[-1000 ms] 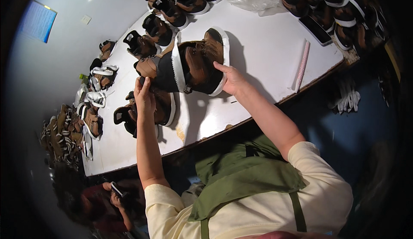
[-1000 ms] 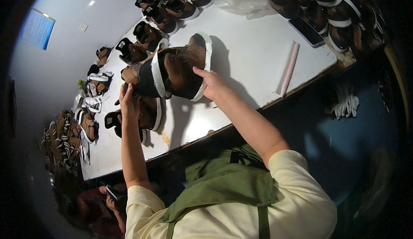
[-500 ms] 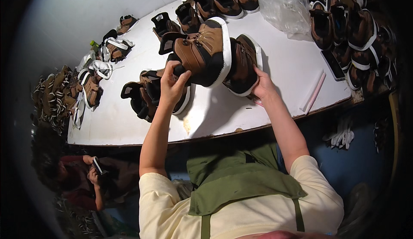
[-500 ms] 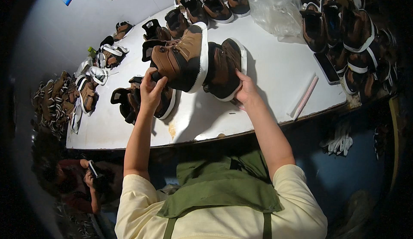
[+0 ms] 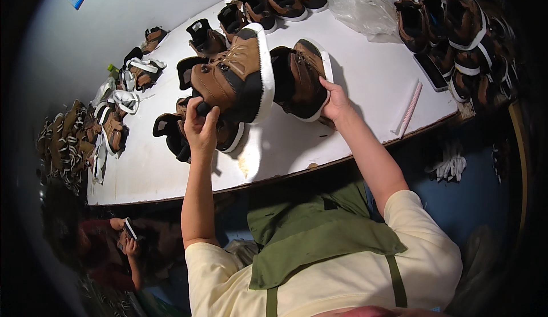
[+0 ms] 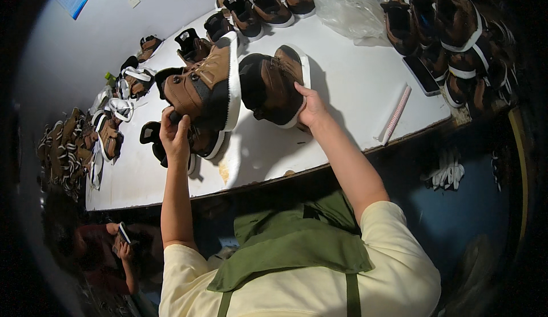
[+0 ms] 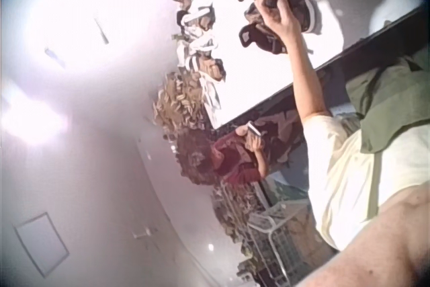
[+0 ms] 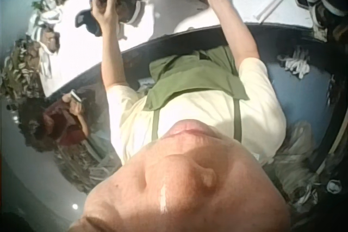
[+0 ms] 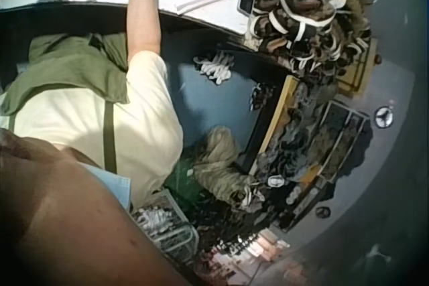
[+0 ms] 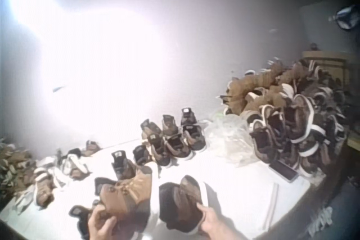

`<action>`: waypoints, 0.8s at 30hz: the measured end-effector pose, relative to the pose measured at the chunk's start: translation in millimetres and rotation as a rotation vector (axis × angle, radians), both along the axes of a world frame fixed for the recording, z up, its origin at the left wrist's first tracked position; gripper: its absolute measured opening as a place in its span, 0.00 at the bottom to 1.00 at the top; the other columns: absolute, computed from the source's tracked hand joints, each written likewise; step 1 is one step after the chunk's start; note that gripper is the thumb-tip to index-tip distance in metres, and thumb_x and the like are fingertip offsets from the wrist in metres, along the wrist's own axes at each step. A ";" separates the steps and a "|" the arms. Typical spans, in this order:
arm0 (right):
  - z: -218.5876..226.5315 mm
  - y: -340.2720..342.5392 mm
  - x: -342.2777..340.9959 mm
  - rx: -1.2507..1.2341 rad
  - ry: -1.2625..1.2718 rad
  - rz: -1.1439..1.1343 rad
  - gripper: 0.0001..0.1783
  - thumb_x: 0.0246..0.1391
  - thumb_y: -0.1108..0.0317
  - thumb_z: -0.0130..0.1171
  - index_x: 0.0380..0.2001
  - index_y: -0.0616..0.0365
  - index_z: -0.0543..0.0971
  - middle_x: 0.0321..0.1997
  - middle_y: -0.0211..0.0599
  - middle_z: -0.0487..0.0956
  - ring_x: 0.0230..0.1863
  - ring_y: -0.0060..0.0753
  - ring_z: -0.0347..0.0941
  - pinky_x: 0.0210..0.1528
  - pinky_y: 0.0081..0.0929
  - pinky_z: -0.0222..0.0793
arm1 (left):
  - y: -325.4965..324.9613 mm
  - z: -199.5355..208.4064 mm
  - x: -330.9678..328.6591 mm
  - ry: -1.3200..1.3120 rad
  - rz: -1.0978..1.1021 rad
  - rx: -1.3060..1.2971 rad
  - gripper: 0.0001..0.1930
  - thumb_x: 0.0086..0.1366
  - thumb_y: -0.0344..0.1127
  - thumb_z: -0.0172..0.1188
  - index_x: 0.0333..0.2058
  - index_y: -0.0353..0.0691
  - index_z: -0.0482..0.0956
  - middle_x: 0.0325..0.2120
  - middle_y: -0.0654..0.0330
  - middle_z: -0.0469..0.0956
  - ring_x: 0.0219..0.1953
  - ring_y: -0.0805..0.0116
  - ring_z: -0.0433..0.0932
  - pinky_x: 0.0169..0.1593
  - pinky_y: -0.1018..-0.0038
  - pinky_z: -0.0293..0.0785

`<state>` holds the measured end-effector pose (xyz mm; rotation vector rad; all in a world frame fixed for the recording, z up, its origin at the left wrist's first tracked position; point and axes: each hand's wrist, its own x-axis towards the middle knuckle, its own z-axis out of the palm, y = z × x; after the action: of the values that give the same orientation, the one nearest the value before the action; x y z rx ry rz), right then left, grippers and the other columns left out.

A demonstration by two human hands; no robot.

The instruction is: The person assembles brown and black shoes by attaching white midsole pieces to the uppers. They handle multiple shoes one at a time, pressing the midsoles into place, then arrange the finished shoes on a white table. A coworker performs similar work across the table.

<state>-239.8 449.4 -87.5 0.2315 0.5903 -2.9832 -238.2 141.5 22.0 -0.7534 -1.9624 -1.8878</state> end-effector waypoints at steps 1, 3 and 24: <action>2.1 4.9 -0.5 0.008 0.024 0.009 0.25 0.58 0.64 0.55 0.56 0.64 0.69 0.57 0.46 0.73 0.59 0.46 0.69 0.65 0.46 0.60 | -5.3 -4.6 -0.3 0.001 0.009 -0.008 0.14 0.61 0.20 0.58 0.44 0.37 0.68 0.34 0.70 0.63 0.33 0.84 0.64 0.37 0.88 0.62; 7.2 22.7 -2.1 0.035 0.071 0.018 0.23 0.58 0.64 0.54 0.55 0.64 0.71 0.55 0.46 0.75 0.56 0.45 0.71 0.63 0.44 0.63 | -7.4 -14.4 -0.2 0.008 0.021 0.014 0.14 0.62 0.21 0.59 0.45 0.37 0.69 0.35 0.69 0.64 0.34 0.83 0.65 0.38 0.88 0.62; 3.2 121.0 14.5 0.121 0.145 -0.147 0.19 0.59 0.64 0.51 0.49 0.63 0.76 0.48 0.44 0.80 0.47 0.42 0.78 0.55 0.37 0.72 | 38.0 -33.6 5.0 0.356 0.060 -0.356 0.15 0.51 0.22 0.67 0.36 0.33 0.70 0.33 0.55 0.69 0.34 0.61 0.69 0.40 0.73 0.67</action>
<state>-225.4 570.3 -84.3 0.0701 0.8050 -3.1287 -233.2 179.5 -11.5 -1.0328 -2.0738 -1.2730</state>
